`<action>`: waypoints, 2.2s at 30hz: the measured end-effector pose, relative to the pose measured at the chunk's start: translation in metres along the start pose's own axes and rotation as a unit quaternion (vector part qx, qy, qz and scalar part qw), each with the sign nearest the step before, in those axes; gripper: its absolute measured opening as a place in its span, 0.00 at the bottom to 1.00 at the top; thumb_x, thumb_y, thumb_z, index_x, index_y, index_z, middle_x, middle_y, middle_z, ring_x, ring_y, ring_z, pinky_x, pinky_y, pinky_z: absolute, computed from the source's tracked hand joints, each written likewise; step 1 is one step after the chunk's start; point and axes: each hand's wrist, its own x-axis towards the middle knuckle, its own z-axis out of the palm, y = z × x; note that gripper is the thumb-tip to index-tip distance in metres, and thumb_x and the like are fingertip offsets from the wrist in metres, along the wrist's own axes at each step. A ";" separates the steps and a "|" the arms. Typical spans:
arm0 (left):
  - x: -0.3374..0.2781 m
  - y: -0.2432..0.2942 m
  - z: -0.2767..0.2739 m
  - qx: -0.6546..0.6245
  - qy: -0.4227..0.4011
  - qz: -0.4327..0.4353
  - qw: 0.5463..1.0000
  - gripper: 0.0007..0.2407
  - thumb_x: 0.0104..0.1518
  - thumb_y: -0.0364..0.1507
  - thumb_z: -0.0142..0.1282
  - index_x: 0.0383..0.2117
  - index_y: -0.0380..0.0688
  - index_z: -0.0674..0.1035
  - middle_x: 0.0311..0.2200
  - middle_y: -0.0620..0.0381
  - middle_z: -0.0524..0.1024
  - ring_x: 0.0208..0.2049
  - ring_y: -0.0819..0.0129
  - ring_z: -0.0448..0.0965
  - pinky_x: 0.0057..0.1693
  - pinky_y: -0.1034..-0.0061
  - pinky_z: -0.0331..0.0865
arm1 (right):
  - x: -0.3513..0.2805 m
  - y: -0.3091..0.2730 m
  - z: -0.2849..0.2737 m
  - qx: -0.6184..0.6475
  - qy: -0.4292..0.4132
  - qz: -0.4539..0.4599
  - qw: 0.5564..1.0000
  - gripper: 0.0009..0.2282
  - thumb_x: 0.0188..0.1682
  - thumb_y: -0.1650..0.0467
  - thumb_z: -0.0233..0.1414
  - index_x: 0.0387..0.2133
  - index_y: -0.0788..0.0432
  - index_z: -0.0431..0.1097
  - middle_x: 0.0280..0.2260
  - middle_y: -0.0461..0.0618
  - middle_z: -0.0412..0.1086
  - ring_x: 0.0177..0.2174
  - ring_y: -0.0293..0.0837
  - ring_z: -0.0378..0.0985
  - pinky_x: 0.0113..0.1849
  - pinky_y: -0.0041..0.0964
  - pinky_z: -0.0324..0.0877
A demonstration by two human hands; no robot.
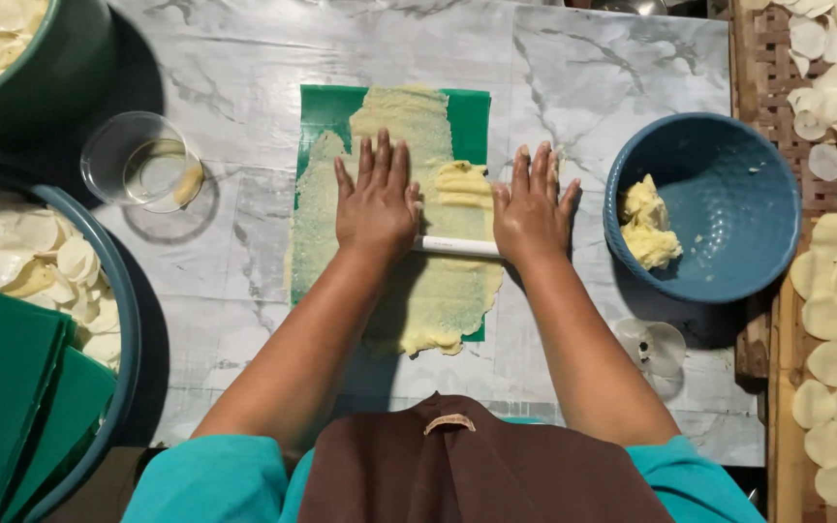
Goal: Rolling out dough onto a mat and forming thin shapes to prepare crackers.
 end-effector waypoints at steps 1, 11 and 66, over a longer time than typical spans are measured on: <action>-0.006 0.002 -0.008 0.001 0.000 0.002 1.000 0.27 0.69 0.44 0.27 0.74 0.50 0.52 0.76 0.50 0.40 0.76 0.52 0.33 0.73 0.43 0.23 | -0.009 -0.007 -0.007 0.001 0.001 0.002 1.000 0.29 0.61 0.56 0.32 0.73 0.53 0.39 0.73 0.60 0.30 0.72 0.55 0.31 0.64 0.73 0.26; -0.097 0.002 -0.002 0.018 -0.025 0.030 0.999 0.26 0.69 0.41 0.28 0.74 0.52 0.48 0.76 0.52 0.37 0.76 0.54 0.32 0.73 0.45 0.21 | -0.106 -0.005 0.003 -0.037 0.040 -0.052 0.997 0.26 0.61 0.57 0.33 0.72 0.50 0.47 0.73 0.60 0.39 0.71 0.56 0.36 0.62 0.75 0.24; -0.169 -0.028 0.029 0.009 0.119 0.140 0.983 0.37 0.45 0.36 0.68 0.66 0.42 0.66 0.67 0.43 0.64 0.69 0.50 0.60 0.73 0.54 0.47 | -0.181 0.005 0.025 -0.009 0.131 -0.131 0.983 0.26 0.58 0.62 0.44 0.69 0.56 0.52 0.70 0.59 0.50 0.68 0.59 0.48 0.61 0.79 0.29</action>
